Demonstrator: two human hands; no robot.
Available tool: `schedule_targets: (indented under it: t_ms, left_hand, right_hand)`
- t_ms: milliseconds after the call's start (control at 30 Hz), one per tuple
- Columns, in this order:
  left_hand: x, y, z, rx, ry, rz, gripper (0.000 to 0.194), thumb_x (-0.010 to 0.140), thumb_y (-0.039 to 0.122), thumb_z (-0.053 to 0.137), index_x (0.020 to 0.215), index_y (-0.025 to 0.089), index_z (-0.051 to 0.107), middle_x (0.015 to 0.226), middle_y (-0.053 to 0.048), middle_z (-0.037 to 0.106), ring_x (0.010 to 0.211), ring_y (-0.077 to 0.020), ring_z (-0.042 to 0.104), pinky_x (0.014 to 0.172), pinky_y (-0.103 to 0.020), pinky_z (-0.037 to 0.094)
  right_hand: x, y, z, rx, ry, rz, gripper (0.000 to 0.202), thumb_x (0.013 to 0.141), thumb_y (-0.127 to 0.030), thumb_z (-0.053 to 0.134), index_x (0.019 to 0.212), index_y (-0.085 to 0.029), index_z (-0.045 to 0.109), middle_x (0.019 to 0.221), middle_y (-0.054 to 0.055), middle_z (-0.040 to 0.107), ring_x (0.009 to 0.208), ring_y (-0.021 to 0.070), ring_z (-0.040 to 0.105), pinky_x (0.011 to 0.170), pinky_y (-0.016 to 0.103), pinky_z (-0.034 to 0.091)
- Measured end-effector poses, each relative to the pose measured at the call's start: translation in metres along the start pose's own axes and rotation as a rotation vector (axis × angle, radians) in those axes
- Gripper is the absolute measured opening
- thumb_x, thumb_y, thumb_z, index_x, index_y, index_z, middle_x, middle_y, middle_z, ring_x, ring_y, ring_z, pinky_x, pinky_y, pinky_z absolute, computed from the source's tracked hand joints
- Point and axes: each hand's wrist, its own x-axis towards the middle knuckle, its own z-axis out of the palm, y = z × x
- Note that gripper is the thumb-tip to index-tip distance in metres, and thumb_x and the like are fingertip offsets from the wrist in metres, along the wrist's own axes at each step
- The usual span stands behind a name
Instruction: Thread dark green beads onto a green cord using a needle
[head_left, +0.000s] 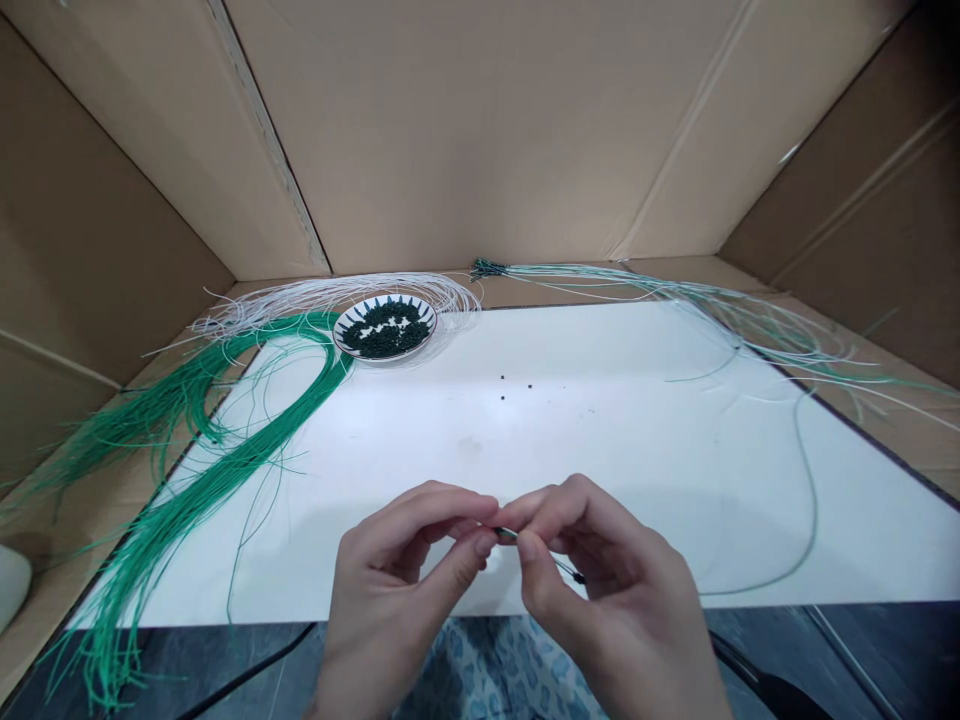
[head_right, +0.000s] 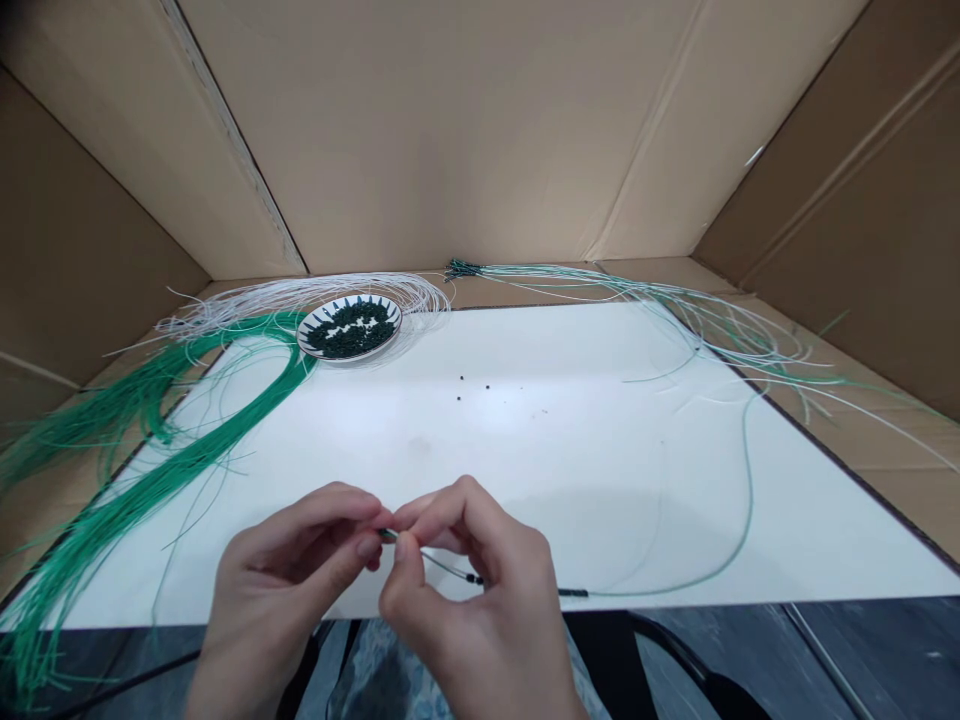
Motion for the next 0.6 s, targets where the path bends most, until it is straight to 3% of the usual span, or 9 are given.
schedule_targets:
  t_ms: [333,600]
  left_hand:
    - [0.002,-0.003,-0.005,0.002,-0.059,0.058,0.020,0.075,0.008,0.083,0.077,0.028,0.085,0.074,0.001,0.077,0.070,-0.0143,0.069,0.064,-0.017,0.056]
    - [0.006,-0.009,-0.016,-0.001,-0.213,0.069,0.029,0.080,0.002,0.078,0.087,0.029,0.085,0.081,0.001,0.078,0.069,-0.0103,0.066,0.066,-0.014,0.054]
  right_hand:
    - [-0.002,-0.002,0.002,-0.026,0.019,-0.061,0.014,0.074,-0.016,0.068,0.067,-0.026,0.062,0.075,-0.005,0.078,0.070,0.0126,0.072,0.074,0.021,0.059]
    - [0.004,0.000,-0.005,0.136,-0.127,0.096,0.017,0.072,-0.016,0.077,0.067,-0.024,0.063,0.076,-0.001,0.074,0.073,0.0161,0.071,0.074,0.025,0.060]
